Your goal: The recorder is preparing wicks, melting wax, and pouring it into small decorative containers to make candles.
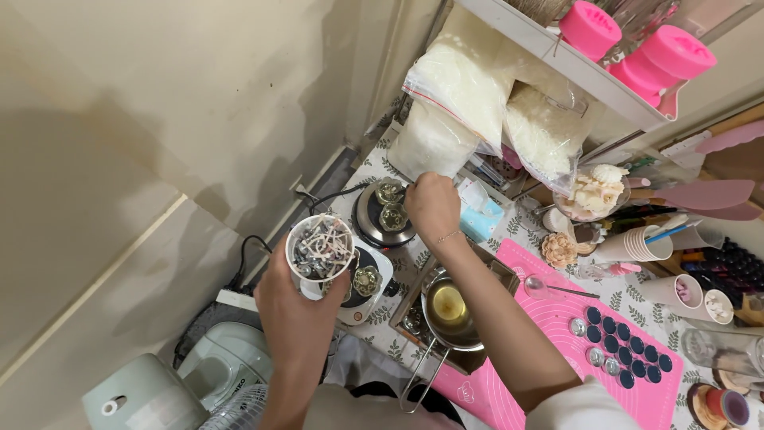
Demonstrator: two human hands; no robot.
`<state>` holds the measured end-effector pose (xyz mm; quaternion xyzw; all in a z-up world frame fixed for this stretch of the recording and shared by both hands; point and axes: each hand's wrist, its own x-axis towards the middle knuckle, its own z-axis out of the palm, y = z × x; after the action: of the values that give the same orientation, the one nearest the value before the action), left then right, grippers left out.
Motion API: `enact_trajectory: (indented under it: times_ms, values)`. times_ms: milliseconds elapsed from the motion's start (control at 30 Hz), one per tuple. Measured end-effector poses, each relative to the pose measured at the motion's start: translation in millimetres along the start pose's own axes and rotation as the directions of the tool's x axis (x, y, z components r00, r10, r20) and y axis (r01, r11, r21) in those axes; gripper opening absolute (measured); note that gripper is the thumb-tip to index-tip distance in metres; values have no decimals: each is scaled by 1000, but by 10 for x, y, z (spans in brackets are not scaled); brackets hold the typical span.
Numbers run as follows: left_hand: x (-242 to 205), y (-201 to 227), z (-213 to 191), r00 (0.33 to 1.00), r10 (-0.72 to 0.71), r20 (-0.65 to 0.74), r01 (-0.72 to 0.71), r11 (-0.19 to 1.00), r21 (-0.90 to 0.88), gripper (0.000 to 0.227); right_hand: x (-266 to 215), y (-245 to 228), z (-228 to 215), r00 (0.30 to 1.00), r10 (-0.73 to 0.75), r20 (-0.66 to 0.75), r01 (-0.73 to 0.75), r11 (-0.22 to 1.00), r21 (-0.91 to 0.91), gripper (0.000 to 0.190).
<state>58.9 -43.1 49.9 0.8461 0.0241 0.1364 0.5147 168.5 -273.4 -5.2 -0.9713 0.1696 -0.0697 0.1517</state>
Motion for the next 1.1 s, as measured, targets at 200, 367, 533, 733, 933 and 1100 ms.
enact_trajectory:
  times_ms: [200,367,533,733,933,1100]
  values:
    - [14,-30,-9,995,86,-49,-83,995,49,76,60,-28,29,999,-33,-33,37,993,112,19]
    - [29,-79,-23,997,71,-44,-70,998,4,76,15,-58,-58,993,-87,-79,98,982,161,16]
    - [15,-88,-20,1000,15,-20,-15,999,-31,76,-82,-35,-135,945,-299,-131,316,938,142,13]
    - [-3,-97,-11,999,14,-30,-13,999,36,80,-101,55,-39,921,-374,-110,387,911,141,11]
    - [-18,-125,-15,999,-12,-31,12,1000,-16,78,-106,-2,-141,988,-150,32,138,960,244,14]
    - [-49,-113,-23,999,-48,-21,48,999,14,79,-130,66,-138,990,-140,-7,136,951,278,15]
